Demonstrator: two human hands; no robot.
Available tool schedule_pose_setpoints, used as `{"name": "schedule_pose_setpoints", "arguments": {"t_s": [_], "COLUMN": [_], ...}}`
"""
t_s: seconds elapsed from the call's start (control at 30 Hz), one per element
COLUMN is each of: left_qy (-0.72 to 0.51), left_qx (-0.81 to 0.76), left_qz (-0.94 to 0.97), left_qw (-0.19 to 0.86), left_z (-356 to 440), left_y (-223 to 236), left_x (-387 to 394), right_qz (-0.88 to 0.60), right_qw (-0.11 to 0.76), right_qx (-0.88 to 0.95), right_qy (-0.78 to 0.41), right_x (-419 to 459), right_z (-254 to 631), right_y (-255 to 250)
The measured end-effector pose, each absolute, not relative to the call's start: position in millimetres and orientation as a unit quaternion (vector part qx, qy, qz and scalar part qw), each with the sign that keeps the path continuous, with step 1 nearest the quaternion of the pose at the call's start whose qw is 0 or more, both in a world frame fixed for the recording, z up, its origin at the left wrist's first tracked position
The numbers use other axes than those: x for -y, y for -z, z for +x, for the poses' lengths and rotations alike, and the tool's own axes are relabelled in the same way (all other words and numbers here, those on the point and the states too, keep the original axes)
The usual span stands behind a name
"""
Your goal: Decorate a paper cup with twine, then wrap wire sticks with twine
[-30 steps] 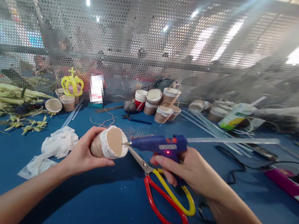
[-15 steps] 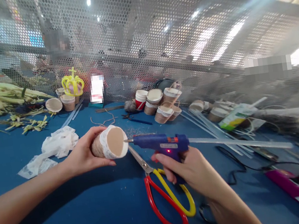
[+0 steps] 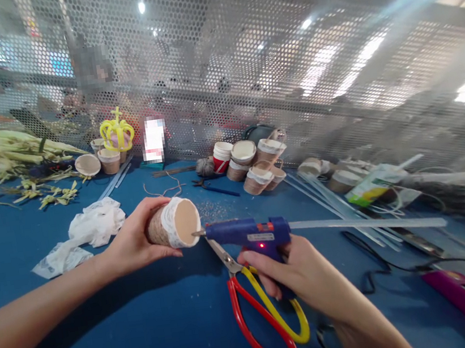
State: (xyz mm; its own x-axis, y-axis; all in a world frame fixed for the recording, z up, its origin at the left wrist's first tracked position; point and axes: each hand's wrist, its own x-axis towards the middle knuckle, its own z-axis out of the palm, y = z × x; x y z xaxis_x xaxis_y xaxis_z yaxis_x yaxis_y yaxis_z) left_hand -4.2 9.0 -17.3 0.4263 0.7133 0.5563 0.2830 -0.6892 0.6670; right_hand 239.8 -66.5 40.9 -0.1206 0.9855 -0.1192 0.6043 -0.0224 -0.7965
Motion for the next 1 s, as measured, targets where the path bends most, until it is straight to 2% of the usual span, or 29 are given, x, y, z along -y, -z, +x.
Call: {"name": "schedule_pose_setpoints", "arguments": {"t_s": [0.1, 0.3, 0.37, 0.5, 0.6, 0.7, 0.87, 1.0], "left_qy": [-0.443, -0.39, -0.382, -0.383, -0.38, -0.375, -0.292, -0.249], "left_qx": [-0.313, -0.3, -0.288, -0.252, -0.266, -0.299, -0.213, -0.129], "left_qz": [0.804, 0.801, 0.813, 0.851, 0.843, 0.782, 0.598, 0.498], "left_qw": [0.244, 0.341, 0.331, 0.258, 0.273, 0.398, 0.715, 0.821], "left_z": [-4, -3, -3, -1, 0, 0, -3, -5], "left_y": [17, 6, 4, 4, 5, 4, 6, 10], "left_x": [-9, -3, -1, 1, 2, 2, 1, -2], "right_qz": [-0.592, -0.557, -0.552, -0.548, -0.548, -0.546, -0.535, -0.532], "right_qw": [0.266, 0.426, 0.453, 0.471, 0.465, 0.446, 0.451, 0.475], "right_qx": [0.65, 0.581, 0.559, 0.546, 0.55, 0.563, 0.571, 0.568], "right_qy": [-0.395, -0.414, -0.422, -0.423, -0.426, -0.431, -0.43, -0.41], "right_x": [68, 72, 72, 71, 69, 67, 68, 71], "right_z": [238, 236, 235, 234, 235, 237, 236, 232], "right_y": [-43, -46, -46, -44, -40, -38, -40, -41]}}
